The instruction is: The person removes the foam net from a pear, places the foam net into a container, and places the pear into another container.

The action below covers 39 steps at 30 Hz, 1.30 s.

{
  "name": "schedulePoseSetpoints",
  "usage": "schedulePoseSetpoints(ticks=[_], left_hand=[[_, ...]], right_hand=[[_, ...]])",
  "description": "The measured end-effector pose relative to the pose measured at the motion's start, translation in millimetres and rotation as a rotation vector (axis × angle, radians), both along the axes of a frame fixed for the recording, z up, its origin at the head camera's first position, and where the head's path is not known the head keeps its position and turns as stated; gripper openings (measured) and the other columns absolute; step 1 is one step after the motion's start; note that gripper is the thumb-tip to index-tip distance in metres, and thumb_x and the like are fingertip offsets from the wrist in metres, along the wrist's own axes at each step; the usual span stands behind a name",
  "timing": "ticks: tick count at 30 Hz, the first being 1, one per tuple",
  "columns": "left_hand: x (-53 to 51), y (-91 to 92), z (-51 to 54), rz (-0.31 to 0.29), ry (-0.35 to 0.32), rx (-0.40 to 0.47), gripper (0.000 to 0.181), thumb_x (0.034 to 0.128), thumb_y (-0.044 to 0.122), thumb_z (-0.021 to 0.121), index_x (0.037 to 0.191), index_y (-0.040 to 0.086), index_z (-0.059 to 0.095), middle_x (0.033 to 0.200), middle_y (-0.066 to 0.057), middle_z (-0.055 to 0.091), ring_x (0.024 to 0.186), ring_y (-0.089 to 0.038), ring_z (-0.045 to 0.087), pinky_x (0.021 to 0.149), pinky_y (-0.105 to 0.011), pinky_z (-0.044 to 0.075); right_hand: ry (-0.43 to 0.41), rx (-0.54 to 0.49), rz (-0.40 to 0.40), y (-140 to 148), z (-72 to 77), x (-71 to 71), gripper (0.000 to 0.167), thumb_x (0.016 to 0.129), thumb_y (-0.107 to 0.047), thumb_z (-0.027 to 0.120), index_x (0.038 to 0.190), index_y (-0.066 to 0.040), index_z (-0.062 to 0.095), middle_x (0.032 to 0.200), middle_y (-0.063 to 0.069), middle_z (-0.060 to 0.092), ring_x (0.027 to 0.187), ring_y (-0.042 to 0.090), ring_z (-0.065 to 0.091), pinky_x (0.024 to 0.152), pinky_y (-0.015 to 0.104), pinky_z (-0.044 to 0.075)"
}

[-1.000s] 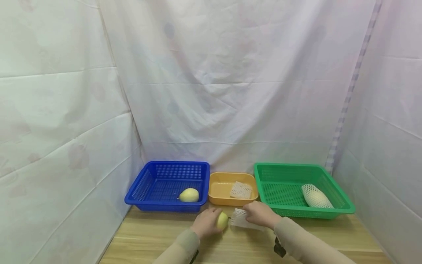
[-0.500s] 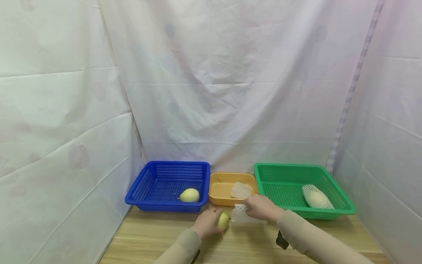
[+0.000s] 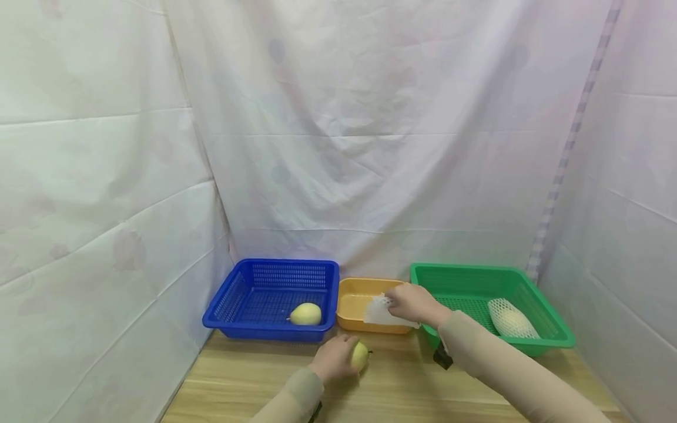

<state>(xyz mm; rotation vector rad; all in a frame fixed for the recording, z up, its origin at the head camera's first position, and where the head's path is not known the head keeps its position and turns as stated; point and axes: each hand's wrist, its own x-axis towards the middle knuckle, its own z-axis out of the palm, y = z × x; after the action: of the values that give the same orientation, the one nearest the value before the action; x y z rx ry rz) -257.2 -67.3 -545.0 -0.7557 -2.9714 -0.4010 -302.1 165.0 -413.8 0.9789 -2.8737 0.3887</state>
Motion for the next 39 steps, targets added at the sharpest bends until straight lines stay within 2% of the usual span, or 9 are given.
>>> schedulePoseSetpoints(ticks=[4, 8, 13, 20, 24, 28, 33, 36, 39], left_hand=[[0.7, 0.1, 0.8, 0.006, -0.007, -0.011, 0.076, 0.0664, 0.037, 0.087, 0.131, 0.01, 0.058, 0.12, -0.008, 0.063, 0.105, -0.025, 0.06, 0.088, -0.039, 0.05], [-0.1, 0.1, 1.7, 0.006, -0.005, -0.026, 0.075, 0.0665, 0.037, 0.086, 0.131, 0.01, 0.059, 0.121, -0.008, 0.062, 0.106, -0.024, 0.06, 0.089, -0.039, 0.049], [-2.2, -0.3, 0.8, 0.017, -0.007, -0.032, 0.075, 0.0671, 0.038, 0.086, 0.131, 0.01, 0.058, 0.122, -0.008, 0.062, 0.107, -0.024, 0.06, 0.09, -0.039, 0.049], [-1.6, 1.3, -1.1, 0.012, -0.004, -0.015, 0.077, 0.0649, 0.038, 0.087, 0.131, 0.01, 0.058, 0.121, -0.009, 0.062, 0.105, -0.025, 0.06, 0.088, -0.039, 0.05], [-0.3, 1.0, -1.3, 0.019, 0.0, -0.011, 0.078, 0.0643, 0.038, 0.087, 0.131, 0.009, 0.058, 0.121, -0.008, 0.063, 0.105, -0.025, 0.061, 0.087, -0.039, 0.05], [0.6, 1.3, -0.4, 0.023, 0.016, -0.009, 0.077, 0.0633, 0.037, 0.088, 0.129, 0.009, 0.059, 0.118, -0.007, 0.063, 0.102, -0.023, 0.061, 0.086, -0.038, 0.051], [2.9, 1.7, 3.3, 0.028, 0.013, -0.014, 0.077, 0.0638, 0.036, 0.087, 0.13, 0.011, 0.059, 0.118, -0.005, 0.063, 0.103, -0.021, 0.06, 0.086, -0.036, 0.05], [3.3, 1.9, 3.2, 0.035, 0.005, -0.014, 0.077, 0.0641, 0.036, 0.087, 0.131, 0.011, 0.058, 0.118, -0.005, 0.063, 0.103, -0.022, 0.06, 0.086, -0.037, 0.05], [2.9, 2.2, 1.2, 0.041, 0.002, -0.015, 0.076, 0.0647, 0.037, 0.087, 0.131, 0.012, 0.058, 0.119, -0.006, 0.062, 0.104, -0.023, 0.06, 0.087, -0.038, 0.05]], right_hand=[[0.016, -0.018, -0.001, -7, 4.4, -13.0, 0.015, 0.089, -0.012, 0.064, 0.077, -0.019, 0.058, 0.062, -0.01, 0.048, 0.052, 0.006, 0.037, 0.049, 0.025, 0.033], [0.036, -0.048, -0.009, -14, 0.6, -26.6, 0.008, 0.09, -0.014, 0.065, 0.084, -0.018, 0.062, 0.069, -0.01, 0.055, 0.055, 0.006, 0.046, 0.051, 0.027, 0.04], [0.056, -0.072, -0.033, -26, -14.5, -42.7, 0.004, 0.089, -0.015, 0.066, 0.086, -0.015, 0.063, 0.072, -0.008, 0.059, 0.059, 0.007, 0.051, 0.053, 0.028, 0.044], [0.024, -0.077, -0.111, -36, -42.5, -57.5, 0.007, 0.087, -0.014, 0.065, 0.082, -0.018, 0.062, 0.066, -0.009, 0.053, 0.056, 0.009, 0.045, 0.05, 0.028, 0.037], [0.021, -0.076, -0.119, -40, -54.2, -62.5, 0.016, 0.086, -0.01, 0.065, 0.074, -0.019, 0.058, 0.061, -0.007, 0.048, 0.054, 0.009, 0.039, 0.05, 0.027, 0.033], [0.01, -0.075, -0.147, -42, -62.8, -63.0, 0.017, 0.085, -0.008, 0.064, 0.073, -0.019, 0.058, 0.061, -0.007, 0.049, 0.054, 0.01, 0.04, 0.049, 0.028, 0.033], [-0.031, -0.068, -0.185, -43, -72.6, -63.2, 0.009, 0.086, -0.009, 0.065, 0.088, -0.016, 0.069, 0.076, -0.005, 0.063, 0.064, 0.011, 0.055, 0.053, 0.031, 0.044], [-0.083, -0.078, -0.192, -43, -75.4, -63.3, 0.016, 0.086, -0.009, 0.065, 0.1, -0.014, 0.071, 0.091, 0.0, 0.068, 0.078, 0.016, 0.063, 0.062, 0.035, 0.051], [-0.158, -0.074, -0.201, -44, -77.8, -62.8, 0.024, 0.086, -0.009, 0.064, 0.11, -0.011, 0.07, 0.104, 0.005, 0.069, 0.093, 0.024, 0.065, 0.073, 0.042, 0.053]])
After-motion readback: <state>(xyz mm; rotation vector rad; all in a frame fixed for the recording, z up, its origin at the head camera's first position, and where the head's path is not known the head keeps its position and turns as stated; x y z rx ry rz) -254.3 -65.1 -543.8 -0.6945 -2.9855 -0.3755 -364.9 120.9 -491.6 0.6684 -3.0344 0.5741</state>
